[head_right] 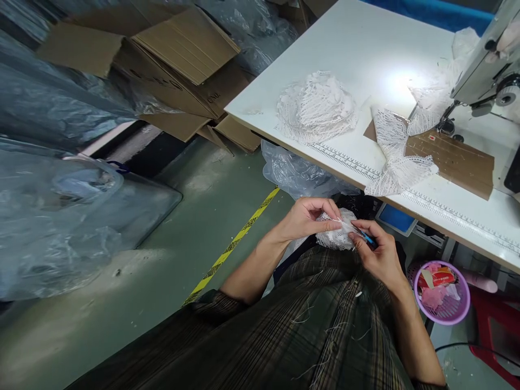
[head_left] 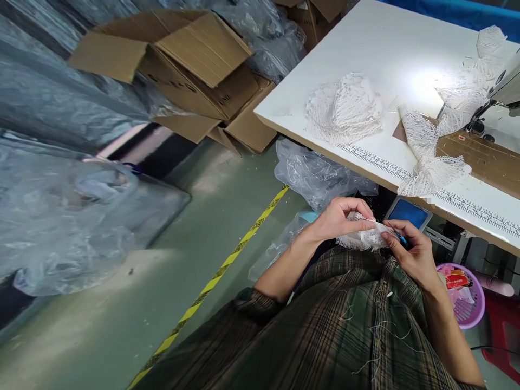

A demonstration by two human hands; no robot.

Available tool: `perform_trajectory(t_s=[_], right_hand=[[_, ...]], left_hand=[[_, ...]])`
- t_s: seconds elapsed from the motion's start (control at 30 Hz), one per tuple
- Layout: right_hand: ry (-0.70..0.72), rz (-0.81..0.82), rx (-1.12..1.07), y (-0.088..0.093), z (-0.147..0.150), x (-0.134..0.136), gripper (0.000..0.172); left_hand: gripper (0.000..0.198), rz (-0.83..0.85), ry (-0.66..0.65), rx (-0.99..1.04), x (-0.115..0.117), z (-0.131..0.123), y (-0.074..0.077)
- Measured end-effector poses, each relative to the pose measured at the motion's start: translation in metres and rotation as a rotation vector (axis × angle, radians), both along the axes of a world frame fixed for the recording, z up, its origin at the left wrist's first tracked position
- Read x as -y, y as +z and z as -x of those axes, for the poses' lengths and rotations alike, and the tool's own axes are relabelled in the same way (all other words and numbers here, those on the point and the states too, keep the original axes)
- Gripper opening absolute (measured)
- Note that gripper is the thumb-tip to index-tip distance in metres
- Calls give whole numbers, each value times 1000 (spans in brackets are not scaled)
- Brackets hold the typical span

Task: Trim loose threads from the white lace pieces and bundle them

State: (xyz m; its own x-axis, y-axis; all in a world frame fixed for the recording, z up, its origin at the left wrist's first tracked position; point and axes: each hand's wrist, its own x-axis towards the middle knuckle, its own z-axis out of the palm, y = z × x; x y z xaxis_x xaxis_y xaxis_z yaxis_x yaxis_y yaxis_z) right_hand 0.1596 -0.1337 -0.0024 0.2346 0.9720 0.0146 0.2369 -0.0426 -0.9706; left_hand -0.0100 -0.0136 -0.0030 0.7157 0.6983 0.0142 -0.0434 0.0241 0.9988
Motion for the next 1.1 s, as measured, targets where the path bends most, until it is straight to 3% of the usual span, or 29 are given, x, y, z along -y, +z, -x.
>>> perform_trajectory(t_s=[0.23, 0.43, 0.6, 0.9, 1.1], right_hand=[[-8, 4, -28, 8, 2, -2, 19], [-26, 68, -63, 6, -3, -1, 21], [-85, 80, -90, 3, -9, -1, 20], [-75, 57, -54, 4, -12, 1, 20], [-88, 24, -5, 2, -14, 5, 17]], left_hand=[[33, 40, -15, -52, 0, 2, 2], [25, -77, -20, -112, -3, 4, 1], [25, -116, 4, -58, -2, 5, 0], [26, -93, -130, -84, -4, 5, -1], [28, -71, -93, -24, -2, 3, -4]])
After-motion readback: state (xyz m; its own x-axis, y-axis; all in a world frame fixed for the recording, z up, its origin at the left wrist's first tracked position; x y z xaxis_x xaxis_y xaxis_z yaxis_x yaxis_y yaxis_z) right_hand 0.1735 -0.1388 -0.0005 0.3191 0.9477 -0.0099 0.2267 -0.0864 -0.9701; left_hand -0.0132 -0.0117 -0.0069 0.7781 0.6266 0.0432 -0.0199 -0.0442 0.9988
